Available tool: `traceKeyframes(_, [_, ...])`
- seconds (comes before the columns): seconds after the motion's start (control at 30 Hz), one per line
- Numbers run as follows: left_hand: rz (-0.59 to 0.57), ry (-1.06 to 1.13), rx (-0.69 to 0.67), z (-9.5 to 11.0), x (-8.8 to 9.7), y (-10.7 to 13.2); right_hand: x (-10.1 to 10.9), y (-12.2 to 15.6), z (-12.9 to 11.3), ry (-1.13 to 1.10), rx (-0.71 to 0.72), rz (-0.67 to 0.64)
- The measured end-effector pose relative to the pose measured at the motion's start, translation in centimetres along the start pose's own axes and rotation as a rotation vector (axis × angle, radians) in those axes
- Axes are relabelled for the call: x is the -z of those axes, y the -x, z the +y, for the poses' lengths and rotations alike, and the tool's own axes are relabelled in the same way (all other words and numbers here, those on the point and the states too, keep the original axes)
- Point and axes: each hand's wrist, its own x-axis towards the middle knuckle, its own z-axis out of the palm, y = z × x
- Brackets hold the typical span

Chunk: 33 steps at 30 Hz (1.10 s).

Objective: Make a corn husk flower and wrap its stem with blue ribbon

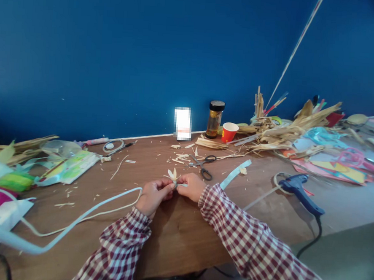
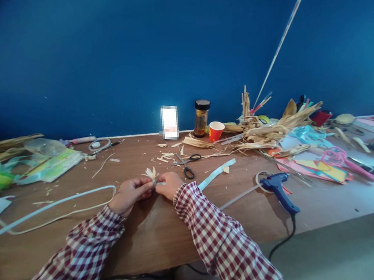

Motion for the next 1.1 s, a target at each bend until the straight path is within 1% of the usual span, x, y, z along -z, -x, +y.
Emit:
traceKeyframes(0.1, [-0.026, 0.055, 0.068, 0.1, 0.1, -0.1, 0.3, 0.0, -0.1, -0.022, 0.024, -0.004])
traceKeyframes(0.2, [-0.045, 0.102, 0.091, 0.2, 0.2, -0.1, 0.8, 0.1, -0.3, -0.019, 0.059, -0.041])
traceKeyframes(0.37, [-0.177, 0.083, 0.096, 0.2, 0.4, -0.1, 1.5, 0.3, -0.5, -0.028, 0.105, -0.167])
traceKeyframes(0.4, [-0.179, 0.07, 0.093, 0.1, 0.4, -0.2, 1.5, 0.3, -0.5, -0.034, 0.107, -0.182])
traceKeyframes(0.47, [-0.135, 0.049, 0.069, 0.0, 0.3, -0.2, 1.4, 0.3, -0.4, -0.031, 0.103, -0.184])
traceKeyframes(0.53, [-0.06, 0.034, 0.019, -0.1, 0.0, -0.2, 1.0, 0.2, -0.2, -0.001, 0.086, -0.136])
traceKeyframes(0.63, [0.035, 0.012, -0.042, -0.2, -0.3, -0.3, 0.1, 0.1, -0.3, 0.111, 0.021, 0.021])
traceKeyframes(0.77, [0.096, 0.046, -0.096, -0.8, -0.6, -0.6, -1.5, 0.3, -1.0, 0.296, -0.057, 0.268])
traceKeyframes(0.87, [0.14, 0.063, -0.157, -1.4, -0.6, -0.9, -2.5, 0.7, -1.5, 0.371, -0.073, 0.388])
traceKeyframes(0.93, [0.174, 0.064, -0.187, -1.7, -0.7, -1.1, -2.8, 0.9, -1.6, 0.398, -0.047, 0.436])
traceKeyframes(1.0, [0.191, 0.081, -0.2, -1.7, -0.7, -1.2, -3.0, 1.0, -1.5, 0.38, -0.003, 0.458])
traceKeyframes(1.1, [0.189, 0.118, -0.214, -1.4, -0.6, -1.2, -3.0, 1.0, -1.4, 0.213, 0.061, 0.418])
